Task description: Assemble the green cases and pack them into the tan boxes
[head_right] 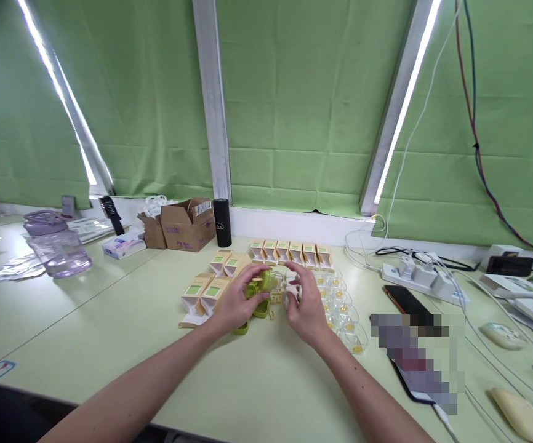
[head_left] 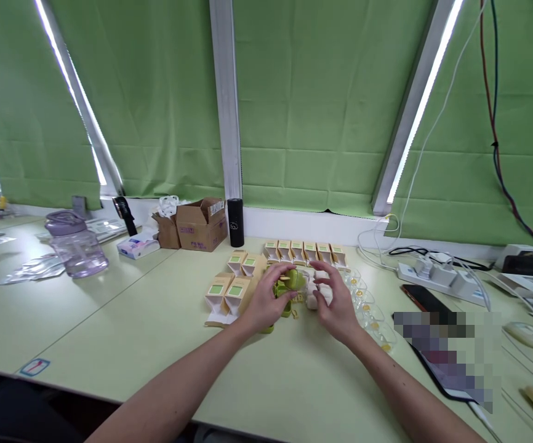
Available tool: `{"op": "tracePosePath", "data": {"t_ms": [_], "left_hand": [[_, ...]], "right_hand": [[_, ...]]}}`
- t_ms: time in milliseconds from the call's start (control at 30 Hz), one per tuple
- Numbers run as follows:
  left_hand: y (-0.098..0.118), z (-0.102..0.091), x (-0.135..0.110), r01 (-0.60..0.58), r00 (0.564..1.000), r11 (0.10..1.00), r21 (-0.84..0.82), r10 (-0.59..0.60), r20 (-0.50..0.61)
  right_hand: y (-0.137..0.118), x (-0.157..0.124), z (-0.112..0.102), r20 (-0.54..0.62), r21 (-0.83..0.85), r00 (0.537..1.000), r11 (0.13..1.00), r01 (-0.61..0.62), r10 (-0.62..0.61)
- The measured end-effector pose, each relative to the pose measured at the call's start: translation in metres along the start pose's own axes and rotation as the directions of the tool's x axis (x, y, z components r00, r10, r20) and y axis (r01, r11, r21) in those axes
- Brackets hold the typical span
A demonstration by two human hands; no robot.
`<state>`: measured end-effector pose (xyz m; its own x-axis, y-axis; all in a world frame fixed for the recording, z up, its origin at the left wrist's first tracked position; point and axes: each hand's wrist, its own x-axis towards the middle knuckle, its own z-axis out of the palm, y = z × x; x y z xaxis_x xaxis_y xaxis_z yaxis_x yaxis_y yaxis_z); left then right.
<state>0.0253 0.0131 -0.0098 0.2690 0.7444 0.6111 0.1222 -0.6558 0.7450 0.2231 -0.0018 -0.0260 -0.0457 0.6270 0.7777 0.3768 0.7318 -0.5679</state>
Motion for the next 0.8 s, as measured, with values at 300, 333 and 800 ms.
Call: {"op": "tracePosePath", "data": {"t_ms": [300, 333, 800], "left_hand": [[0.018, -0.001, -0.007, -0.281, 0.938, 0.824, 0.491, 0.128, 0.322], [0.019, 0.000, -0.008, -0.298, 0.928, 0.809, 0.507, 0.121, 0.351], [0.016, 0.012, -0.015, -0.366, 0.834, 0.759, 0.538, 0.012, 0.552]], "right_hand": [[0.010, -0.002, -0.016, -0.194, -0.270, 0.969, 0.958, 0.096, -0.152], [0.009, -0.002, -0.016, -0.182, -0.282, 0.969, 0.953, 0.112, -0.168], [0.007, -0.008, -0.012, 0.004, -0.378, 0.980, 0.907, 0.188, -0.201]]}}
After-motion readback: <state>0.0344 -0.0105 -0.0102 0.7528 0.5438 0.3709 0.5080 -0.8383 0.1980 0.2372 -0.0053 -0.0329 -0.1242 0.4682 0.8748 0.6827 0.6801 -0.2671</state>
